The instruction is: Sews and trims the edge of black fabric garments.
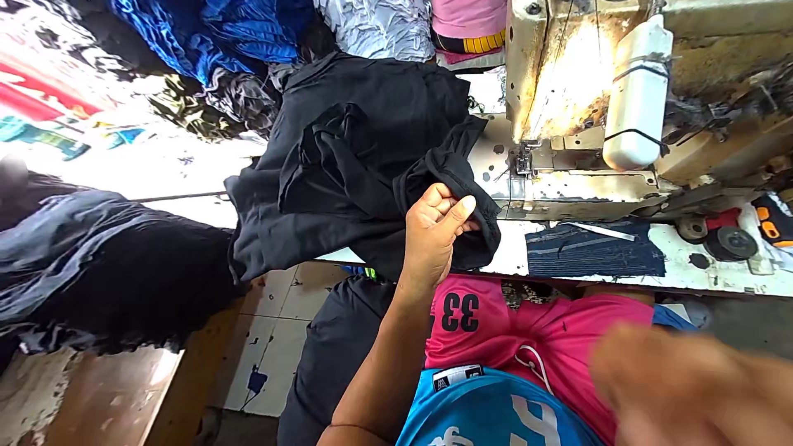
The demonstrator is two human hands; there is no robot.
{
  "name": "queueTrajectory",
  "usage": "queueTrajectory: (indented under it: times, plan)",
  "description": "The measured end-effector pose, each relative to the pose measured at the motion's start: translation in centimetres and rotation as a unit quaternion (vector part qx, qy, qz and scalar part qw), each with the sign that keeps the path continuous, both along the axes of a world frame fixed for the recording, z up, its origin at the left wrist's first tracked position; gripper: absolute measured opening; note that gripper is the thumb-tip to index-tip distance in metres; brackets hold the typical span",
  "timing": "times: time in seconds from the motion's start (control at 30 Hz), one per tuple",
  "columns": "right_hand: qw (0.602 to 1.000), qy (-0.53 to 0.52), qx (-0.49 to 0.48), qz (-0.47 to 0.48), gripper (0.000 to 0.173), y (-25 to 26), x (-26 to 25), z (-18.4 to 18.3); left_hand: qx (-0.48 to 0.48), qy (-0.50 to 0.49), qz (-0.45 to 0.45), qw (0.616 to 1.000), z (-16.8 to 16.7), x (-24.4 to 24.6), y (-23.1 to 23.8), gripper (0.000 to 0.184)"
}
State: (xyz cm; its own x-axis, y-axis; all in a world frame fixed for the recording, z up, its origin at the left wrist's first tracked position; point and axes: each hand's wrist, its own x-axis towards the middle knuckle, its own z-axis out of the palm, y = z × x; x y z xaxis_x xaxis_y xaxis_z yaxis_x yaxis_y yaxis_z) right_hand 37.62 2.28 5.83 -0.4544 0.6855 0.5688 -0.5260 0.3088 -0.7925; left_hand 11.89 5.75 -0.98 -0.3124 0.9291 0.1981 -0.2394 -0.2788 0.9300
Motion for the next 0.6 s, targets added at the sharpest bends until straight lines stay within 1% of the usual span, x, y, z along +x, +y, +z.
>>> queueTrajectory:
  times: [0.03,0.07,0.13,0.17,0.23,0.33,0.37,0.43,0.6]
  plan:
    - [0.997,-0.026,0.032,-0.063,0.040,1.9,-1.4,-2.6,0.001,-0.001,-0.002,1.000,0.1,0.1,0.0,0.014]
    - [0.992,-0.064,0.036,-0.101,0.045,3.6,-2.6,-4.9,-0.001,0.000,-0.004,1.000,0.1,0.2,0.0,0.017]
    - [0.982,-0.132,0.002,-0.133,0.053,5.6,-4.4,-8.2,-0.006,0.004,-0.009,1.000,0.2,0.4,-0.1,0.024]
    - [0.976,-0.155,-0.012,-0.155,0.053,6.1,-5.1,-9.1,-0.008,0.003,-0.012,1.000,0.2,0.5,0.0,0.027]
    - [0.964,-0.190,-0.026,-0.186,0.044,6.5,-5.9,-10.1,-0.014,-0.003,-0.014,1.000,0.4,0.8,0.0,0.033]
    - [0.969,-0.161,-0.080,-0.170,0.026,6.6,-6.9,-10.7,-0.020,-0.005,-0.015,1.000,0.4,1.1,0.0,0.035]
    - [0.970,-0.154,-0.092,-0.164,0.023,6.7,-7.1,-10.9,-0.020,-0.007,-0.018,1.000,0.4,1.2,0.0,0.035]
    - [0.972,-0.145,-0.102,-0.155,0.021,6.9,-7.5,-11.2,-0.022,-0.013,-0.024,0.999,0.4,1.3,0.1,0.035]
    - [0.977,-0.132,-0.102,-0.136,0.021,7.1,-8.0,-11.4,-0.027,-0.027,-0.032,0.999,0.1,1.5,0.0,0.034]
